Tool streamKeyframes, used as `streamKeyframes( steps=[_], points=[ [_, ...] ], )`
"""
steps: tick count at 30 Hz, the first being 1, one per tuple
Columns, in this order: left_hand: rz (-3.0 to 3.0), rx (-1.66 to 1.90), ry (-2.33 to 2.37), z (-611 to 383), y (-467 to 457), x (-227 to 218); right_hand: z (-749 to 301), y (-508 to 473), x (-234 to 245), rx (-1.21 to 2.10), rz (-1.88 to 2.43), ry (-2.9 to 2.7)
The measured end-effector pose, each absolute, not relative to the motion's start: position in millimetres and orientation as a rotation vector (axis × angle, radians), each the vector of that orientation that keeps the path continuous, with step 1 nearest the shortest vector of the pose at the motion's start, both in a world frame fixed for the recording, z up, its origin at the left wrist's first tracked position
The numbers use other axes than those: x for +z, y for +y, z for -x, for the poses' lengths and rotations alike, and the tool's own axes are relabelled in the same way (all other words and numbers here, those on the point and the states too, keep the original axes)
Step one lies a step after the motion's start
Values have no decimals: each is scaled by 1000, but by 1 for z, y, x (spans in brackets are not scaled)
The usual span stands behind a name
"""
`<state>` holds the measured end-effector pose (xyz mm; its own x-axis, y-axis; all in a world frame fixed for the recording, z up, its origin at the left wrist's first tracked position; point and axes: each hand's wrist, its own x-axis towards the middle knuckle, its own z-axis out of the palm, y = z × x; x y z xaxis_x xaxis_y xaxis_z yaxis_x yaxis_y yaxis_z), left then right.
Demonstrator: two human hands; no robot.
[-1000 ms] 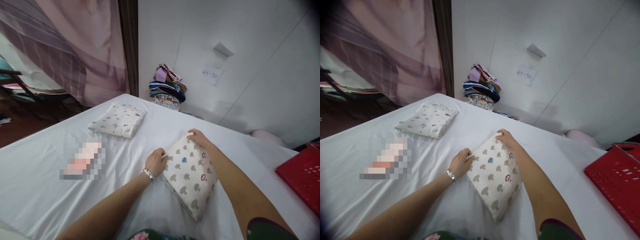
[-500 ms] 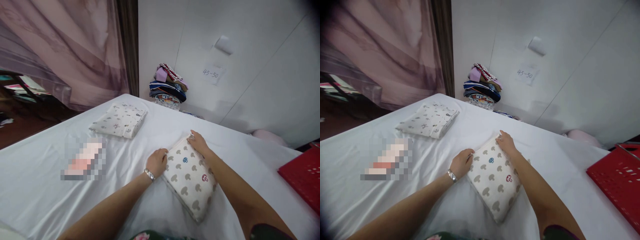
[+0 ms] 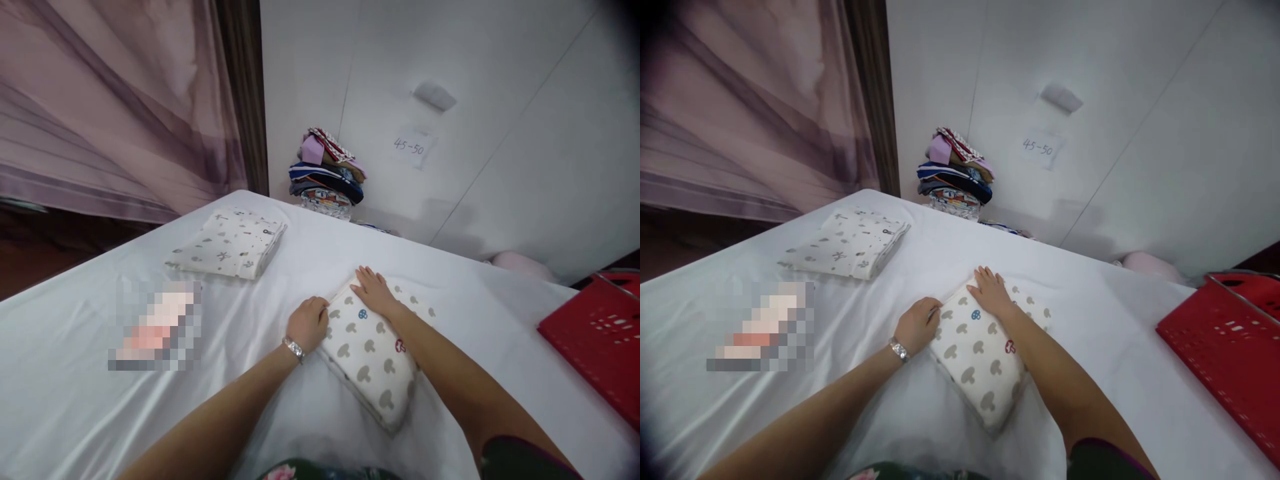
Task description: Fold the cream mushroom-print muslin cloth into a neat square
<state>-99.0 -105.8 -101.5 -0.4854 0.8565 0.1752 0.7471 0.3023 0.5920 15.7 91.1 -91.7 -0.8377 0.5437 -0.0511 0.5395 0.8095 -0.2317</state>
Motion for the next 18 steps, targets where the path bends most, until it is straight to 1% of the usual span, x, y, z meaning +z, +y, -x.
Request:
streamKeyframes(
  steps=[5,13,18],
  points=[
    [-1485,953,2387,99,-106,-102,-27,71,-82,385,849,-2934],
    [-1508,997,2394,100,-105,-101,-26,39,-87,359,756,-3020],
    [-1502,999,2394,100,-107,-102,-33,25,-74,486,804,-3000]
  ],
)
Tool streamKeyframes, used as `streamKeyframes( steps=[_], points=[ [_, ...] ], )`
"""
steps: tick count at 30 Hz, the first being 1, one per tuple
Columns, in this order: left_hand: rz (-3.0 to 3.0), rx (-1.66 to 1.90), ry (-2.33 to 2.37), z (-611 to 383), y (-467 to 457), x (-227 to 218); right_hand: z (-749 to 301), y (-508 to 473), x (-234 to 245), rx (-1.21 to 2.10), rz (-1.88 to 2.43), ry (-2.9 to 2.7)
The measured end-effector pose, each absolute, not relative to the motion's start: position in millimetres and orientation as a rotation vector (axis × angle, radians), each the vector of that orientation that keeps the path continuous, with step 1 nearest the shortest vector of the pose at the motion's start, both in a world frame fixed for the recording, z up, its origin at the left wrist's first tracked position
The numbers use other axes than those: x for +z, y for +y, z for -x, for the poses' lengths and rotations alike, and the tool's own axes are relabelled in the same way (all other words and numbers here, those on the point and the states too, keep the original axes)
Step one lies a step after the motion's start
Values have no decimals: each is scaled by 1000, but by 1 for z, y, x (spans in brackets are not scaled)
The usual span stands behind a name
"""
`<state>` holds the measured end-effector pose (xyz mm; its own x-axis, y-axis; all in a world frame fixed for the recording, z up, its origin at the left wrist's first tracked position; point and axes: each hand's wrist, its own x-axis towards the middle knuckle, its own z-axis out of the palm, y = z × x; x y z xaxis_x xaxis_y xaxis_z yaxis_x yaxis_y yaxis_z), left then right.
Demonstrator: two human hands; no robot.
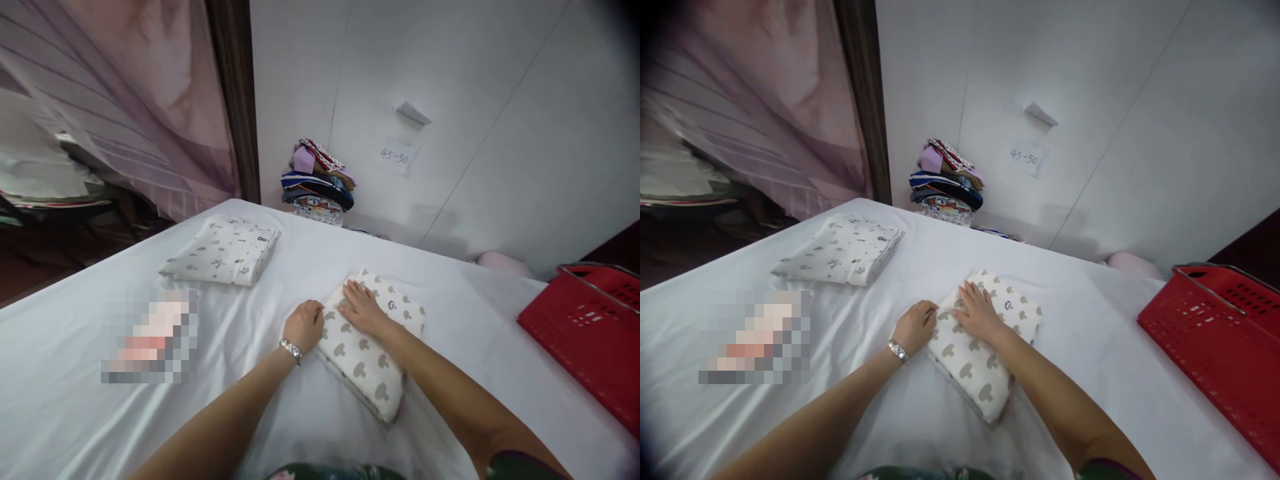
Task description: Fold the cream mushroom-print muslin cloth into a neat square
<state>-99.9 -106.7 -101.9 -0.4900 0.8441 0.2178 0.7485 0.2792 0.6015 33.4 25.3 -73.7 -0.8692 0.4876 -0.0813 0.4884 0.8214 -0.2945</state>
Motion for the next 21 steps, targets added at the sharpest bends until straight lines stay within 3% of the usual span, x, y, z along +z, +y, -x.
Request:
streamKeyframes(
  steps=[6,13,21],
  points=[
    [-1544,977,2394,101,-106,-103,-50,-19,-74,-525,-603,3043],
    [-1521,993,2378,101,-107,-104,-52,-16,-74,-666,-660,3067],
    [-1503,999,2350,101,-108,-102,-53,69,-53,-585,-1355,3110]
  ],
)
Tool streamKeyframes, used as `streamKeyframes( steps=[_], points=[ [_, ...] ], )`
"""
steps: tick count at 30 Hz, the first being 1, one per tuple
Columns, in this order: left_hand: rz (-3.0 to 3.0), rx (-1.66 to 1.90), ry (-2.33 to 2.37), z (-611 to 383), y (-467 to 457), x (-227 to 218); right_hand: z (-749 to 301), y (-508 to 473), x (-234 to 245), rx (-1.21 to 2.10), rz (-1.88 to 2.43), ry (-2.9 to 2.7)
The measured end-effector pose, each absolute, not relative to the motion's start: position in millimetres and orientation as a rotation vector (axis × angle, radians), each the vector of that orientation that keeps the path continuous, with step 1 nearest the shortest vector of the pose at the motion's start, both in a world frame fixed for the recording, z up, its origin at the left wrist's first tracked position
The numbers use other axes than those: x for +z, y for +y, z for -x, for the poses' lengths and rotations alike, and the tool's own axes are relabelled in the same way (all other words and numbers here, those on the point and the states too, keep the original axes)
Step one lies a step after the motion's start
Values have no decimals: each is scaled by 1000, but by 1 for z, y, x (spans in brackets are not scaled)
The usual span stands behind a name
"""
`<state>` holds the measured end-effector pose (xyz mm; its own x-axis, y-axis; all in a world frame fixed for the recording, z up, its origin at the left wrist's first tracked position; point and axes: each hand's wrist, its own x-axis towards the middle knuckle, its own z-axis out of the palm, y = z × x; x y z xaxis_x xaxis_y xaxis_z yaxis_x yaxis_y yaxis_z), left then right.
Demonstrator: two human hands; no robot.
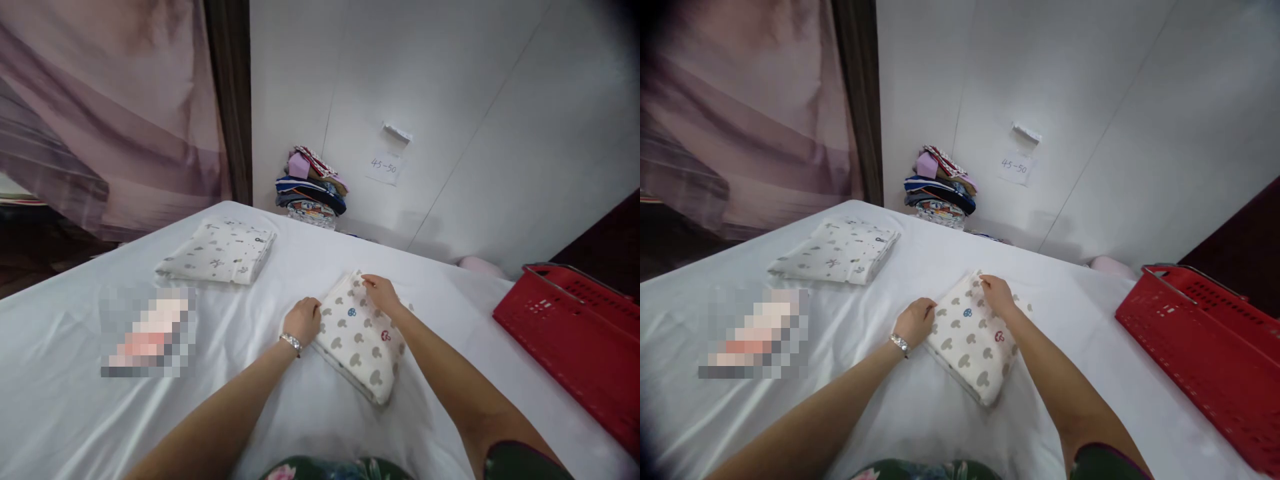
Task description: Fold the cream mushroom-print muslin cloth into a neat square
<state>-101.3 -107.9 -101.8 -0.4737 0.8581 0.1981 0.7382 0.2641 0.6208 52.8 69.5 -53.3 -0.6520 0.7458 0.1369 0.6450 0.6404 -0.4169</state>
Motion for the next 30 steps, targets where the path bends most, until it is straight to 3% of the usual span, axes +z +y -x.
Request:
streamKeyframes(
  steps=[15,30],
  points=[
    [-1515,990,2333,101,-108,-104,-8,97,-44,241,1120,-2965],
    [-1537,1019,2357,100,-110,-105,-8,107,-53,537,1147,-2837]
  ],
)
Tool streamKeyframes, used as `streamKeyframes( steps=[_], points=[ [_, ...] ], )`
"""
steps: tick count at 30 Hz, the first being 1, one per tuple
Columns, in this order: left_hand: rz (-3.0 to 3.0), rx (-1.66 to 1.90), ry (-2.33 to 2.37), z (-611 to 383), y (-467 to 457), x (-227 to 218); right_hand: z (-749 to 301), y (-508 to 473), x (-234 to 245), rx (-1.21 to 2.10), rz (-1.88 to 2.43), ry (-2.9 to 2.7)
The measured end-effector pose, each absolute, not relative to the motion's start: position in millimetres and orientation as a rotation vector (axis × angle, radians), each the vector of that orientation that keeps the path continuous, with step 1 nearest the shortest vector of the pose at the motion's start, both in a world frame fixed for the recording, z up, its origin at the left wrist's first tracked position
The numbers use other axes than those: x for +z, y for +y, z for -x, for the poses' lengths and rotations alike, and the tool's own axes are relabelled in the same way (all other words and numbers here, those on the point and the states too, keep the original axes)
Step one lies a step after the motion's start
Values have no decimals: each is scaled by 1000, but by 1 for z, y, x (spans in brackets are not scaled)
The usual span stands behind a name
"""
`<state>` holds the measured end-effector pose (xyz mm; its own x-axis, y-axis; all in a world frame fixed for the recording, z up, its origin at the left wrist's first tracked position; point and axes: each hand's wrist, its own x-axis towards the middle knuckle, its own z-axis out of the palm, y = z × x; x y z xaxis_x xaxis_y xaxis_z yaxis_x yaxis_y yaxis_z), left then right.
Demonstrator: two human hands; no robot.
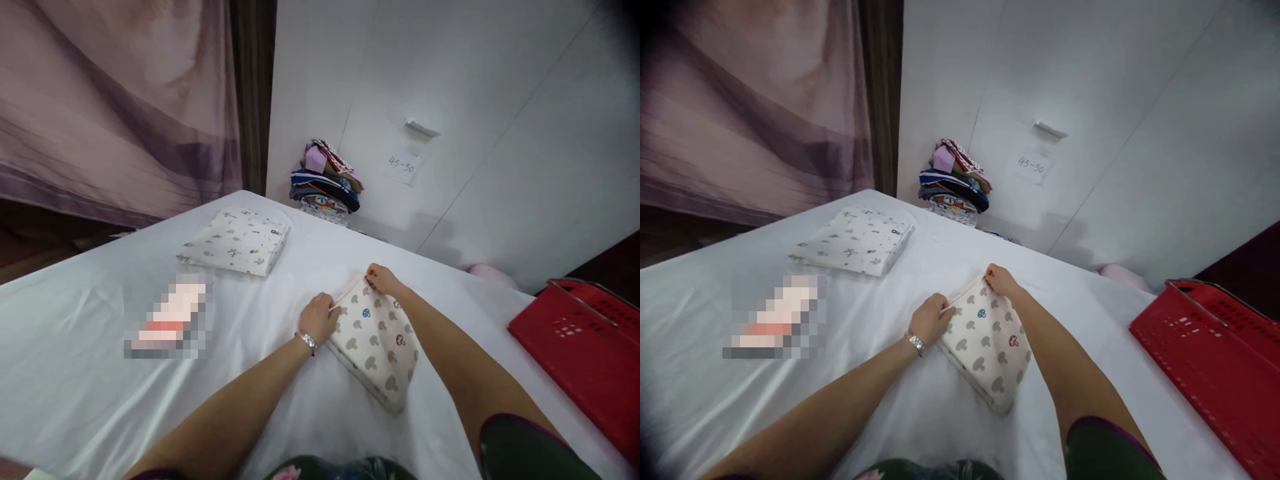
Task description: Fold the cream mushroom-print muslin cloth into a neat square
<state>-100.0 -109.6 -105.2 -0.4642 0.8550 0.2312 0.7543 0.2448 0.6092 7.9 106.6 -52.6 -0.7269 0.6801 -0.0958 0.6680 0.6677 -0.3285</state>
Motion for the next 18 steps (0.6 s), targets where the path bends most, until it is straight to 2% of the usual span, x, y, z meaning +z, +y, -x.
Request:
streamKeyframes(
  steps=[18],
  points=[
    [-1508,903,2386,102,-107,-104,1,82,-82,288,1172,-2588]
  ],
)
